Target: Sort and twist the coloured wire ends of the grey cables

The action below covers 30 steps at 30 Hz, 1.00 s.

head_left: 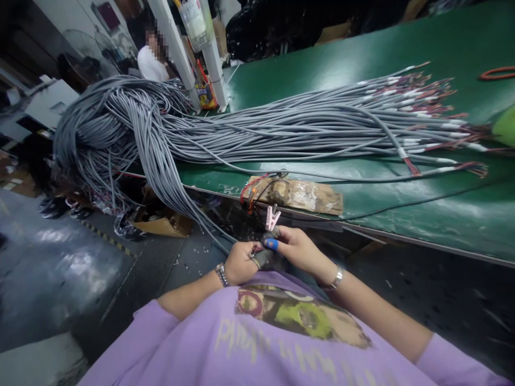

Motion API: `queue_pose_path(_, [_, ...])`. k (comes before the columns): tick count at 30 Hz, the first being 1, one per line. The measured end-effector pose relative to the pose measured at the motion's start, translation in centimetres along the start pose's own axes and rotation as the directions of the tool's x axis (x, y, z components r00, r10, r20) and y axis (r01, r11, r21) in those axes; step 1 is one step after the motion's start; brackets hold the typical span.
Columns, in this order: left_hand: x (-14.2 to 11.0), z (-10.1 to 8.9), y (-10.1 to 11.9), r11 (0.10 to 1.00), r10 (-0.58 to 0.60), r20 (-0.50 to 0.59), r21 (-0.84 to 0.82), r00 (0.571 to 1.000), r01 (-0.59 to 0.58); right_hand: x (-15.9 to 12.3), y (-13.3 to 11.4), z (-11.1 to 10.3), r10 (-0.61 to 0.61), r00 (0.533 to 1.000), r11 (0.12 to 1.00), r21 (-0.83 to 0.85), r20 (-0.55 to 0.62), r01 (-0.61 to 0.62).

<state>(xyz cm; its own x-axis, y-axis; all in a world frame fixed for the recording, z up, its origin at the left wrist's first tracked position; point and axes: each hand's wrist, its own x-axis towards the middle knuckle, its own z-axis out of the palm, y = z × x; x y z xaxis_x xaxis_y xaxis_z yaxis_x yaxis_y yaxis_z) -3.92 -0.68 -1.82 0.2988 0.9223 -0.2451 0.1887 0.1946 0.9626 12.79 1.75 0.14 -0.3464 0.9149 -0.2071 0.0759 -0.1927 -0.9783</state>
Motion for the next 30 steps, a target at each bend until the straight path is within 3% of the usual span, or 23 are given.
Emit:
queue_pose_path(4, [-0.1,0.4,0.2,0.993,0.035,-0.040,-0.109,0.999,-0.039,0.2,0.4,0.4,0.094,0.995,0.992,0.090,-0.035,-0.091])
queue_pose_path(12, [0.2,1.0,0.0,0.951,-0.080,-0.120,-0.308,0.990,0.039,0.3,0.8,0.6,0.030,0.994,0.990,0.138,-0.102,-0.015])
queue_pose_path(20, [0.0,0.8,0.0,0.988,-0.018,-0.037,-0.152,0.999,0.012,0.5,0.8,0.7,0.007,0.999,0.996,0.087,0.040,-0.010])
queue_pose_path(24, [0.1,0.7,-0.1,0.990,-0.005,0.021,-0.142,1.000,0.008,0.3,0.9,0.7,-0.036,0.999,0.999,0.011,-0.019,0.036])
queue_pose_path(30, [-0.2,0.6,0.4,0.994,0.027,-0.085,-0.107,0.996,-0.036,0.3,1.5,0.8,-0.053,0.992,0.999,0.003,-0.114,0.054])
